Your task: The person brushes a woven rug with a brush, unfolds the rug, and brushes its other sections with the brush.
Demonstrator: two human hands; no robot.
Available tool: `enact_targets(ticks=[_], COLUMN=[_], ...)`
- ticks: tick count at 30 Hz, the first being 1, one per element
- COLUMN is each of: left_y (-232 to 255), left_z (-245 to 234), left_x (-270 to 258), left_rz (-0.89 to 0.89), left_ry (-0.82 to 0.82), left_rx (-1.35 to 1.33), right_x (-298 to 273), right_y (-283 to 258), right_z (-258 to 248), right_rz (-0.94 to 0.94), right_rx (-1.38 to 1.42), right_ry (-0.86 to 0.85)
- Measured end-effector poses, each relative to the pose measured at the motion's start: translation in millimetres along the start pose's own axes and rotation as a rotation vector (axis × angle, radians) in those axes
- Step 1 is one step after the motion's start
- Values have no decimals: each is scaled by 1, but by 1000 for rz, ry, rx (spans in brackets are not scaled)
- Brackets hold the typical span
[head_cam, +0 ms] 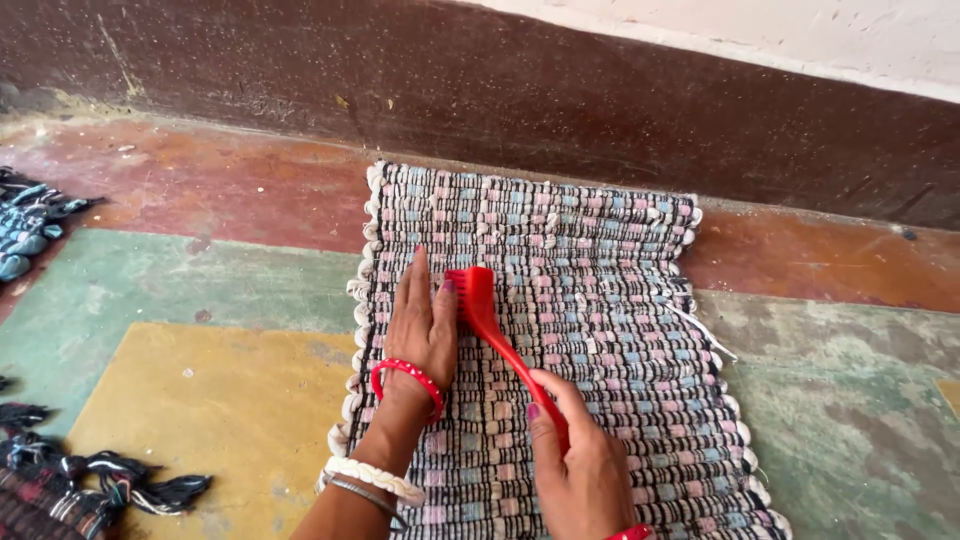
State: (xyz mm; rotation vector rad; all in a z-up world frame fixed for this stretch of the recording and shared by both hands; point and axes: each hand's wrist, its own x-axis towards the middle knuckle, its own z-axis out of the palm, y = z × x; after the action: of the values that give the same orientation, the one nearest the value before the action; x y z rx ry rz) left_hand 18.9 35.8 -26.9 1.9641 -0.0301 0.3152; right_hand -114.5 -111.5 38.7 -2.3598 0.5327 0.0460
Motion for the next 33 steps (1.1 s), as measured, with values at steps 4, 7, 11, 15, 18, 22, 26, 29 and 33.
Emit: enact_targets(ticks=[4,7,11,15,18,22,26,29,33], left_y=[-7,-10,-5,-1,0,0,2,2,1], left_z=[-3,-9,-18,-18,-18,-19,-19,-17,-15], left_x=[-5,-24,-37,-36,-36,-36,-36,-38,-38], left_rz=[11,-47,5,-29,-19,-23,-57,-50,-77], left_ry=[49,43,123,116,134,113,96,108,118], left_rx=[35,17,30,40,-3,9,44,54,59], right_x=[22,37,35,14,-3,-1,34,50,46], right_y=[35,72,87,51,15,1,31,67,82], right_z=[-21,-54,-67,-40,-1,20,-15,-53,-61], right_rz=[50,85,2,75,-53,-208,2,157,-137], right_rx=[-57,-124,-102,144,78,70,-101,-186,-121], right_ry=[220,421,587,327,49,-50,220,377,595])
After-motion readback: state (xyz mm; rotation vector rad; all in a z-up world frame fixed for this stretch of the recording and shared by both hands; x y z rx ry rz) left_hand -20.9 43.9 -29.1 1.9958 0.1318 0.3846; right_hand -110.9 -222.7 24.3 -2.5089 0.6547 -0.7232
